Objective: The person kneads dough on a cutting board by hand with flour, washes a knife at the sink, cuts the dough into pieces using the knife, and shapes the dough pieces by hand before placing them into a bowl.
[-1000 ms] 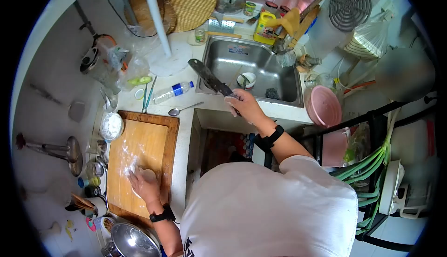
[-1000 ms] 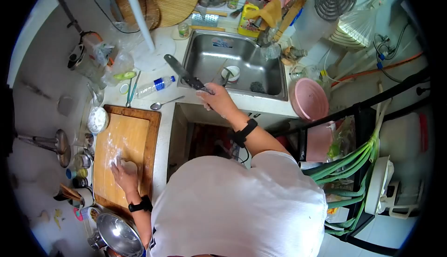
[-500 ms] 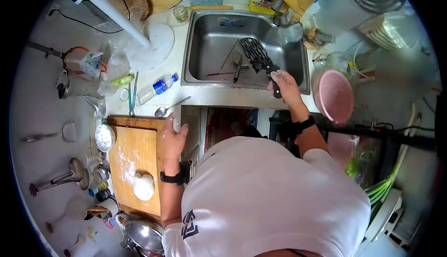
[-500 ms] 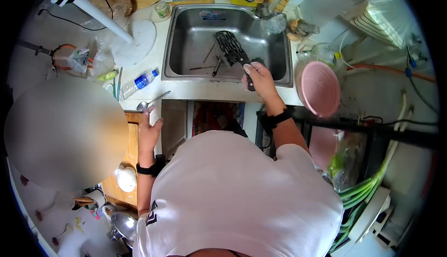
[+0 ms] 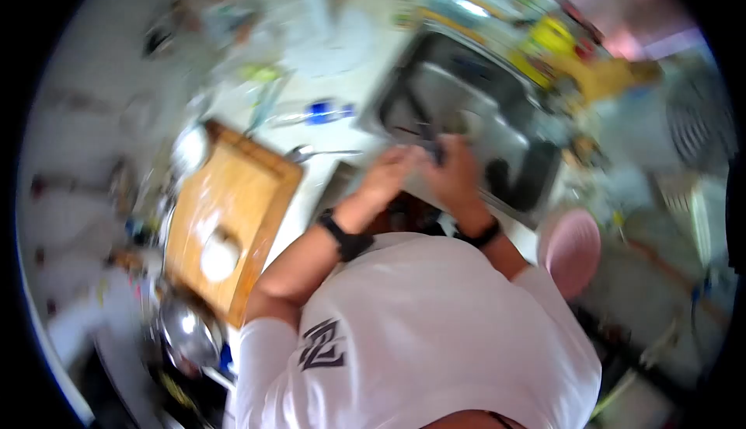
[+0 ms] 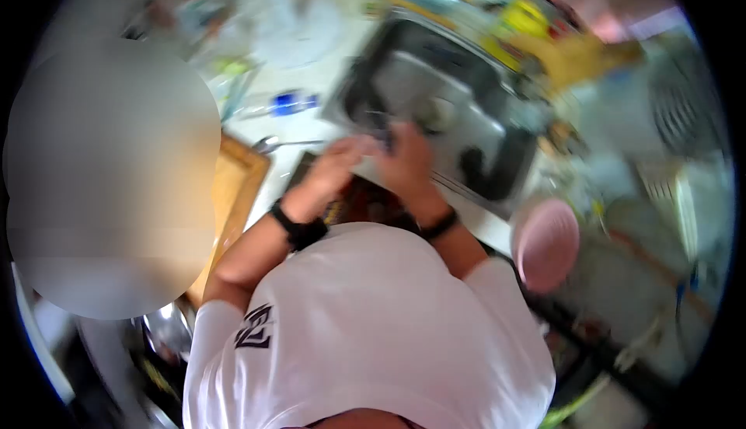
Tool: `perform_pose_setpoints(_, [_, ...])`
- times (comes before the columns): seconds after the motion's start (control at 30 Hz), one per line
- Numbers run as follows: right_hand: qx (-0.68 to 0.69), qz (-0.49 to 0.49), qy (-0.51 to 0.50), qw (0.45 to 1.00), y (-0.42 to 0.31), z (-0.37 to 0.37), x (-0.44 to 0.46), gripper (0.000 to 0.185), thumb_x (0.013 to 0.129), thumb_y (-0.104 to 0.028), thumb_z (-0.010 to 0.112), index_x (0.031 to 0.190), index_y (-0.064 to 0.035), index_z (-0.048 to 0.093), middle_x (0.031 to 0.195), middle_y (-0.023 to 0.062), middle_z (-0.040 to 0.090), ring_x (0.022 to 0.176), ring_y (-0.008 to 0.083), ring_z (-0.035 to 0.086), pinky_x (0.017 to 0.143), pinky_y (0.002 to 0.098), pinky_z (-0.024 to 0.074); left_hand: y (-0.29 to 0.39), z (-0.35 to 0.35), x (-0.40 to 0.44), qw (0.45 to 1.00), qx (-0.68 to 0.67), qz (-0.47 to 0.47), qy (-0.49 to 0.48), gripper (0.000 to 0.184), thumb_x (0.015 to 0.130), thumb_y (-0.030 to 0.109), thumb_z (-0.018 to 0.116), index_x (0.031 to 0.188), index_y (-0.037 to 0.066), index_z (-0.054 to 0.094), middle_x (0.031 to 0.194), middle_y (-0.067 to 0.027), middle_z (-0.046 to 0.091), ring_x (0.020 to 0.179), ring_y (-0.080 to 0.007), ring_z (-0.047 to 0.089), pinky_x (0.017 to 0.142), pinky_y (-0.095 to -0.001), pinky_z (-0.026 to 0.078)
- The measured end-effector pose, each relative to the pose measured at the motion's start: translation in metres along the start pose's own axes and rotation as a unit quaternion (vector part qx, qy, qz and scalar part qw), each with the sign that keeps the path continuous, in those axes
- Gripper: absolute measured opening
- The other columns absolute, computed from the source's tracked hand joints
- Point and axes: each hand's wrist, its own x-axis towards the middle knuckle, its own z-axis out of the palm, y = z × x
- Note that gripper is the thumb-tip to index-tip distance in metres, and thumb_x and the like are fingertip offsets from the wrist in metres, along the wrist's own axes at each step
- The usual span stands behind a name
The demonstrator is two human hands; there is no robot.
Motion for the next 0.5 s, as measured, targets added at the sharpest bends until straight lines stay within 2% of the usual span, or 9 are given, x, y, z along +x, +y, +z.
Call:
perform_pose_setpoints(0.03, [-0.007, -0.009, 0.027, 1.0, -0.003, 0.012, 0.001, 0.032, 0.079, -0.02, 0.078, 0.101, -0.0076, 0.058, 0.092, 0.0162, 0.063, 0.086, 0.0419, 0.062, 0.071, 0.0516, 0.0494, -0.001, 0.008, 0.008, 0.993, -0.066, -0.074, 0.057, 0.031, 0.105, 0.036, 0.059, 0.107, 0.007, 0.069, 0.097, -0.0011, 0.067, 0.095, -0.0116, 0.06, 0.087, -0.0273, 0.045])
perform_pose_setpoints(0.07, [-0.005, -0.016, 0.011, 1.0, -0.008, 0.016, 0.001, 0.031, 0.078, -0.018, 0.076, 0.101, -0.0079, 0.058, 0.093, 0.0164, 0.063, 0.086, 0.0416, 0.062, 0.072, 0.0516, 0.0497, 0.012, 0.009, 0.01, 0.994, -0.06, -0.072, 0.063, 0.031, 0.105, 0.035, 0.059, 0.106, 0.006, 0.069, 0.091, 0.0002, 0.065, 0.092, -0.0104, 0.06, 0.085, -0.0257, 0.046])
perform_pose_setpoints(0.17, [0.054, -0.059, 0.049, 0.996, -0.016, 0.006, 0.011, 0.029, 0.08, -0.021, 0.074, 0.099, -0.0081, 0.057, 0.092, 0.0159, 0.063, 0.086, 0.0404, 0.062, 0.073, 0.0511, 0.05, 0.006, -0.002, 0.028, 0.976, -0.165, -0.12, 0.082, 0.027, 0.101, 0.027, 0.067, 0.112, 0.003, 0.067, 0.103, -0.0058, 0.072, 0.092, -0.0128, 0.067, 0.081, -0.0275, 0.054])
perform_pose_setpoints(0.27, [0.133, -0.071, -0.108, 0.983, 0.018, -0.02, 0.019, 0.025, 0.088, -0.028, 0.069, 0.096, -0.0055, 0.063, 0.089, 0.0158, 0.065, 0.086, 0.04, 0.063, 0.074, 0.0501, 0.0505, 0.015, 0.004, 0.045, 0.97, -0.157, -0.16, 0.091, 0.025, 0.1, 0.028, 0.067, 0.108, 0.005, 0.068, 0.092, -0.0025, 0.069, 0.084, -0.0143, 0.065, 0.081, -0.0297, 0.053])
perform_pose_setpoints(0.33, [0.023, 0.033, -0.041, 0.998, 0.08, -0.038, 0.028, 0.024, 0.093, -0.028, 0.064, 0.094, -0.0046, 0.065, 0.09, 0.0169, 0.066, 0.087, 0.0397, 0.064, 0.075, 0.0497, 0.0512, 0.0, 0.001, 0.064, 0.961, -0.221, -0.167, 0.015, 0.026, 0.099, 0.032, 0.065, 0.104, 0.005, 0.066, 0.081, -0.003, 0.066, 0.074, -0.0172, 0.064, 0.076, -0.0356, 0.056])
perform_pose_setpoints(0.37, [0.055, 0.121, 0.022, 0.991, 0.096, -0.069, 0.042, 0.022, 0.094, -0.026, 0.061, 0.096, -0.005, 0.065, 0.091, 0.0171, 0.068, 0.086, 0.0385, 0.065, 0.075, 0.0495, 0.0517, 0.005, 0.006, 0.072, 0.962, -0.217, -0.168, 0.012, 0.026, 0.099, 0.032, 0.065, 0.104, 0.005, 0.066, 0.081, -0.003, 0.066, 0.074, -0.0172, 0.064, 0.076, -0.0356, 0.056])
perform_pose_setpoints(0.43, [-0.142, 0.209, 0.117, 0.96, 0.172, -0.104, 0.065, 0.022, 0.093, -0.025, 0.061, 0.098, -0.0043, 0.066, 0.097, 0.0184, 0.07, 0.093, 0.0401, 0.068, 0.078, 0.0516, 0.0551, 0.019, 0.013, 0.085, 0.949, -0.209, -0.235, 0.038, 0.03, 0.099, 0.036, 0.065, 0.1, 0.005, 0.064, 0.072, -0.0034, 0.061, 0.066, -0.0193, 0.06, 0.075, -0.0401, 0.056])
perform_pose_setpoints(0.47, [-0.227, 0.203, 0.087, 0.948, 0.194, -0.131, 0.076, 0.024, 0.092, -0.027, 0.063, 0.099, -0.0039, 0.067, 0.102, 0.0201, 0.071, 0.095, 0.0422, 0.069, 0.082, 0.0522, 0.0565, 0.022, 0.017, 0.092, 0.95, -0.189, -0.246, 0.041, 0.033, 0.099, 0.039, 0.063, 0.101, 0.006, 0.065, 0.068, -0.0028, 0.058, 0.062, -0.0191, 0.057, 0.075, -0.041, 0.056])
perform_pose_setpoints(0.5, [-0.245, 0.225, 0.132, 0.934, 0.234, -0.137, 0.083, 0.027, 0.09, -0.027, 0.064, 0.102, -0.0023, 0.066, 0.106, 0.0215, 0.07, 0.095, 0.0437, 0.069, 0.084, 0.0522, 0.0564, 0.021, 0.016, 0.098, 0.95, -0.184, -0.248, 0.045, 0.033, 0.099, 0.039, 0.063, 0.101, 0.006, 0.065, 0.068, -0.0028, 0.058, 0.062, -0.0191, 0.057, 0.075, -0.041, 0.056])
